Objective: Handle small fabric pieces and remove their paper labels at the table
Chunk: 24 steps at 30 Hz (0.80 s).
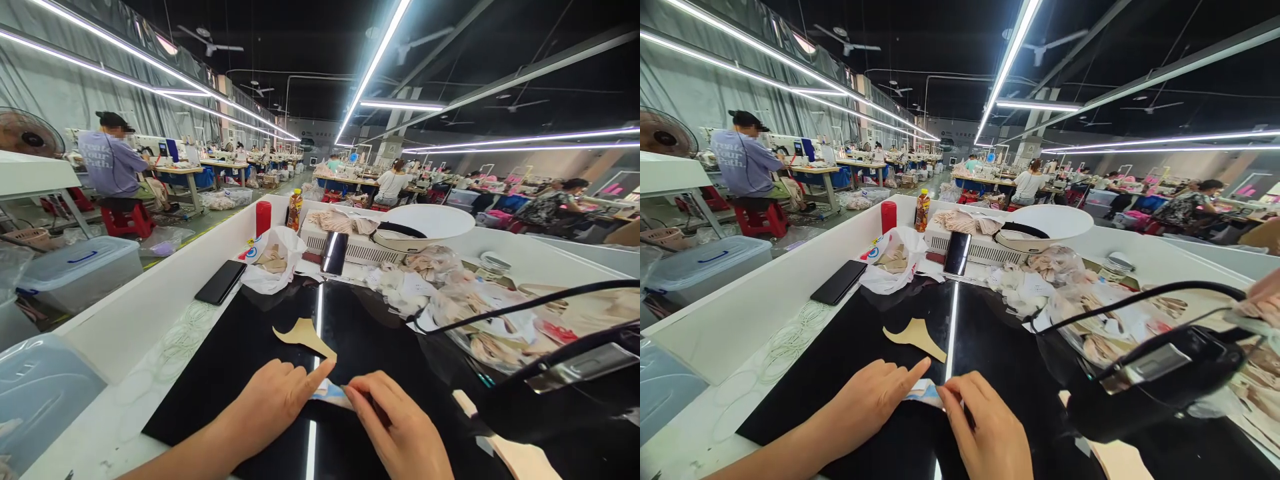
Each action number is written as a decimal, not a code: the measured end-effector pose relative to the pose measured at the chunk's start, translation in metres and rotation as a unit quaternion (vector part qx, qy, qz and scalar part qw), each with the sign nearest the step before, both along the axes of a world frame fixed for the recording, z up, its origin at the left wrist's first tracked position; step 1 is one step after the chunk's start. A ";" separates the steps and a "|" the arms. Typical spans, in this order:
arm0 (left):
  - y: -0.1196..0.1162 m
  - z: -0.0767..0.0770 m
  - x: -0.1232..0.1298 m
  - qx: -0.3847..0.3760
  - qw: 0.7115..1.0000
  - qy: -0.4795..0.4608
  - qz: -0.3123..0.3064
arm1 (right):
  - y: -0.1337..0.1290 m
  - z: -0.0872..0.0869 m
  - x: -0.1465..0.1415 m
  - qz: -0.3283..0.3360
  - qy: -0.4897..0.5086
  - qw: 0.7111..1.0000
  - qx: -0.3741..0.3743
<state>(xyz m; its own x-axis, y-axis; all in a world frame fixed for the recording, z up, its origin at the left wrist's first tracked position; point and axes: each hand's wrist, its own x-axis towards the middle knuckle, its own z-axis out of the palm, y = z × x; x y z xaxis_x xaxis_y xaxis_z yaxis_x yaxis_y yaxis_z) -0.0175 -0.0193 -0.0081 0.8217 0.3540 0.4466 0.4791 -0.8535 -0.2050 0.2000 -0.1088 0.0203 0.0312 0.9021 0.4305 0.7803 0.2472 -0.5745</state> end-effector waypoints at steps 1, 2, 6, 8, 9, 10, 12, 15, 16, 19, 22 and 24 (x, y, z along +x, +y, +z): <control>0.000 0.000 0.000 0.000 1.000 0.004 -0.002 | 0.003 0.003 -0.001 -0.003 0.004 1.000 0.000; -0.001 0.000 0.000 -0.002 1.000 0.009 -0.003 | 0.007 0.005 -0.002 -0.002 0.005 1.000 0.000; -0.002 0.000 -0.001 -0.006 1.000 0.029 -0.006 | 0.019 0.005 -0.004 0.022 0.006 0.999 -0.032; -0.002 0.001 -0.001 -0.007 0.999 0.037 -0.004 | 0.021 0.002 -0.005 0.033 0.012 0.997 -0.073; -0.001 0.001 -0.001 -0.009 0.999 0.041 -0.002 | 0.022 0.001 -0.005 0.034 0.017 0.995 -0.089; -0.001 0.002 -0.001 -0.011 0.999 0.044 0.002 | 0.021 -0.001 -0.005 0.030 0.023 0.994 -0.101; -0.001 0.003 -0.001 -0.014 0.999 0.046 0.007 | 0.019 -0.004 -0.004 0.020 0.032 0.993 -0.114; -0.001 0.006 0.000 -0.027 0.999 0.040 0.006 | 0.015 -0.008 -0.001 0.029 0.039 0.990 -0.132; -0.002 0.006 0.000 -0.034 0.999 0.040 0.003 | 0.014 -0.009 0.000 0.036 0.042 0.989 -0.137; -0.002 0.006 0.000 -0.066 0.997 0.044 -0.004 | 0.012 -0.013 0.004 0.053 0.045 0.988 -0.137; -0.002 0.004 -0.001 -0.105 0.993 0.049 -0.003 | 0.013 -0.014 0.005 0.073 0.034 0.989 -0.121; 0.000 0.004 -0.001 -0.126 0.991 0.055 -0.010 | 0.013 -0.014 0.005 0.088 0.016 0.991 -0.097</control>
